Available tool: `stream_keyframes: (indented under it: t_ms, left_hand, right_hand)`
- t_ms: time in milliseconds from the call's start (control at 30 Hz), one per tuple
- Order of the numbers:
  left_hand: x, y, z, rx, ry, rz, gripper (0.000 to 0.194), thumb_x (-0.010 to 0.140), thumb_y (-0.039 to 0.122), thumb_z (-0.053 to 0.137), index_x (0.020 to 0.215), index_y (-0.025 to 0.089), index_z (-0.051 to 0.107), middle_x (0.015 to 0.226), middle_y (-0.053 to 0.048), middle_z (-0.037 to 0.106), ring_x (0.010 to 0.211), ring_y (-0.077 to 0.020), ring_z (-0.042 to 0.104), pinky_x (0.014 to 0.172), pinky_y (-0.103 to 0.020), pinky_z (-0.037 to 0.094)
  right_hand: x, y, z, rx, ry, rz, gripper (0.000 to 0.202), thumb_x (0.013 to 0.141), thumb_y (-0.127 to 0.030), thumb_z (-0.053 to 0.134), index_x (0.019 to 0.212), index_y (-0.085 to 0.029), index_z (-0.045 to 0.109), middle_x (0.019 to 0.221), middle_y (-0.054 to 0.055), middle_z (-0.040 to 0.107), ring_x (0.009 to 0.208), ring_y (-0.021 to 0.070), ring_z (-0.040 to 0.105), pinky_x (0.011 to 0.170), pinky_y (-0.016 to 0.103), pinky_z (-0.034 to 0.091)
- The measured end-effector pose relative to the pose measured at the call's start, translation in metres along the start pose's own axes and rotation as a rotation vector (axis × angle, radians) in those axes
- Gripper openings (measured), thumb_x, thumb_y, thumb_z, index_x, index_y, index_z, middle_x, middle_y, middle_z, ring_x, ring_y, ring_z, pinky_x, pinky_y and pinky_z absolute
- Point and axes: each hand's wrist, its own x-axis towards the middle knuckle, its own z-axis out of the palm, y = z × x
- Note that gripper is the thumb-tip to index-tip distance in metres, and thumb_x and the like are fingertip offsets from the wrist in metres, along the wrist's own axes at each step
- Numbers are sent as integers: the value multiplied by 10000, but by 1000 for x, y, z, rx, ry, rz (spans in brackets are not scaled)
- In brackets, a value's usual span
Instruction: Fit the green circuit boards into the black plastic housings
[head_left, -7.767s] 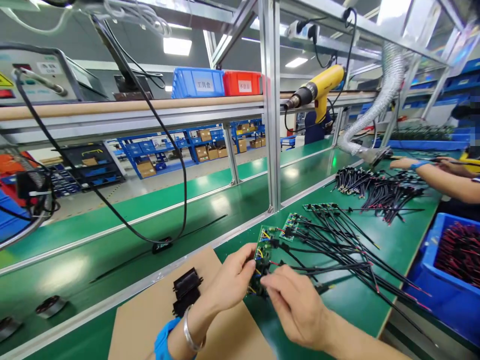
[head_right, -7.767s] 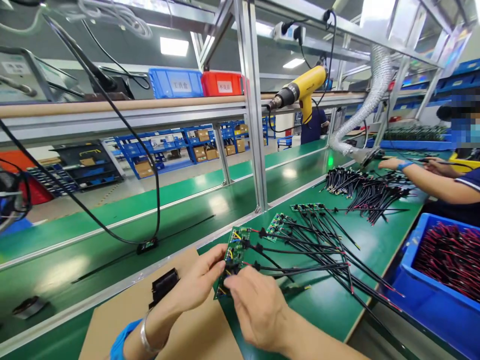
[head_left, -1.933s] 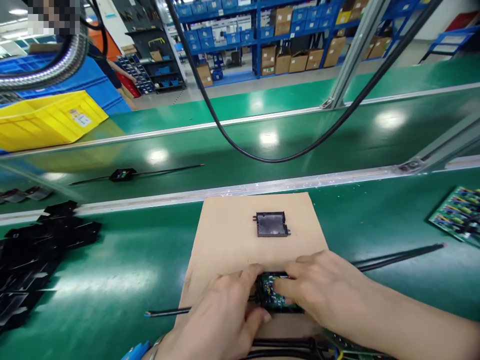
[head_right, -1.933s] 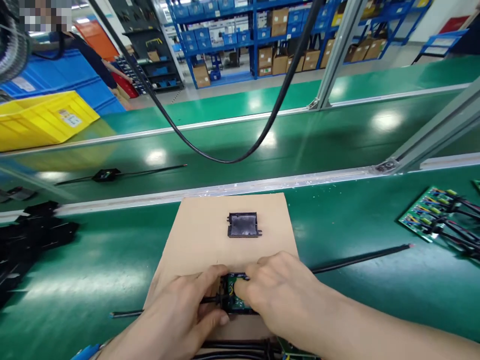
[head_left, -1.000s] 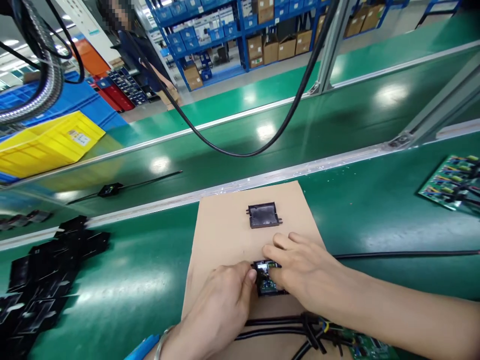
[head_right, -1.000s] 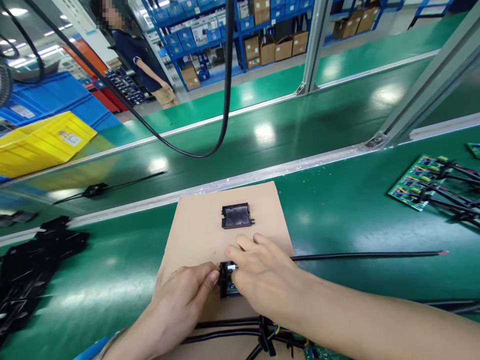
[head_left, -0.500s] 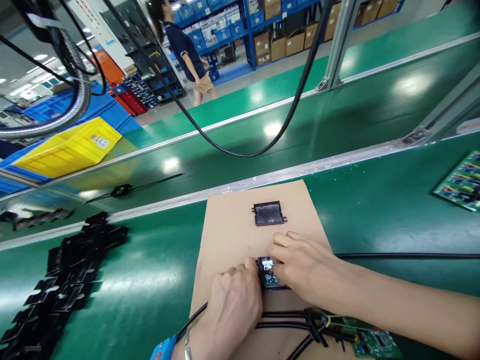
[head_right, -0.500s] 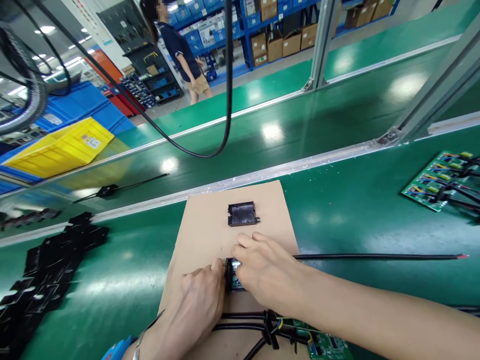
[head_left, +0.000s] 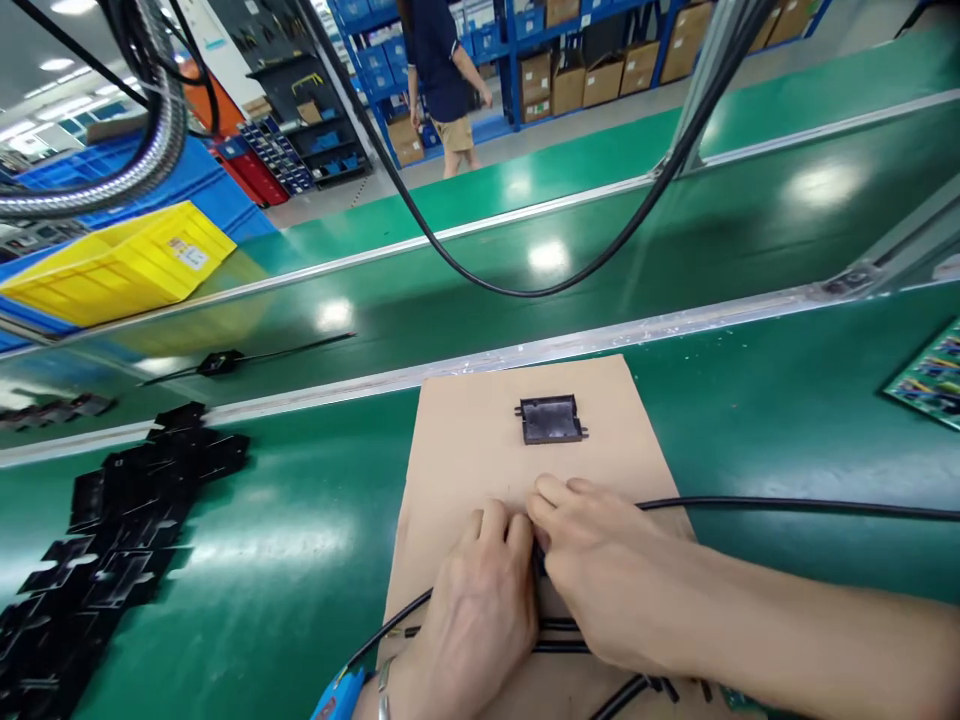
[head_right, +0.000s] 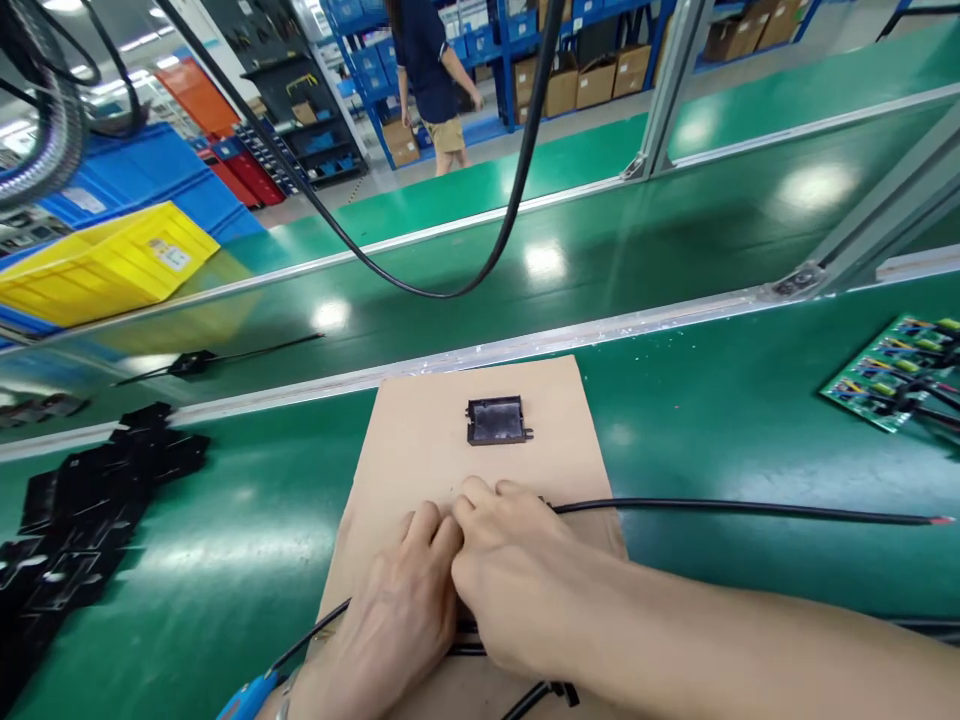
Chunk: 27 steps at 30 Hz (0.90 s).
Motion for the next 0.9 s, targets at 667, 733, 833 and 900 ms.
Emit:
stream_keyframes:
  t_ms: [667, 733, 833, 900]
  left_hand:
    - [15, -35, -14, -253, 51, 368, 234, 953, 274, 539, 1184, 234, 541, 1098, -49, 618, 966, -198, 595, 843, -338, 521]
    - [15, -37, -11, -246, 77, 377, 218, 957, 288, 534, 1167, 232, 551, 1084, -52, 621, 960, -194, 604, 839, -326, 525]
    - [15, -39, -9, -244, 108, 386, 191, 959, 303, 529, 1131, 231, 569, 1050, -56, 616, 933, -188, 615, 811, -308, 538]
    - [15, -39, -12, -226, 127, 381, 190, 956, 290, 533, 1130, 226, 577, 1054, -65, 598, 937, -189, 609, 803, -303, 543]
  right_hand:
    - [-8, 36, 0, -19, 181, 3, 104, 883, -135, 573, 822, -183, 642, 815, 44, 545, 766, 202, 514, 585, 316, 349]
    - [-8, 35, 0, -14, 182, 3, 97, 888, -120, 554, 842, -168, 625, 832, 51, 559, 762, 203, 520, 545, 312, 335]
    - [-9, 34, 1, 0, 174, 11, 88, 863, -88, 551, 862, -152, 611, 843, 57, 570, 788, 213, 531, 521, 308, 338]
    - [-11, 35, 2, 23, 178, 9, 83, 818, -93, 590, 874, -151, 608, 853, 54, 573, 805, 216, 537, 527, 306, 357]
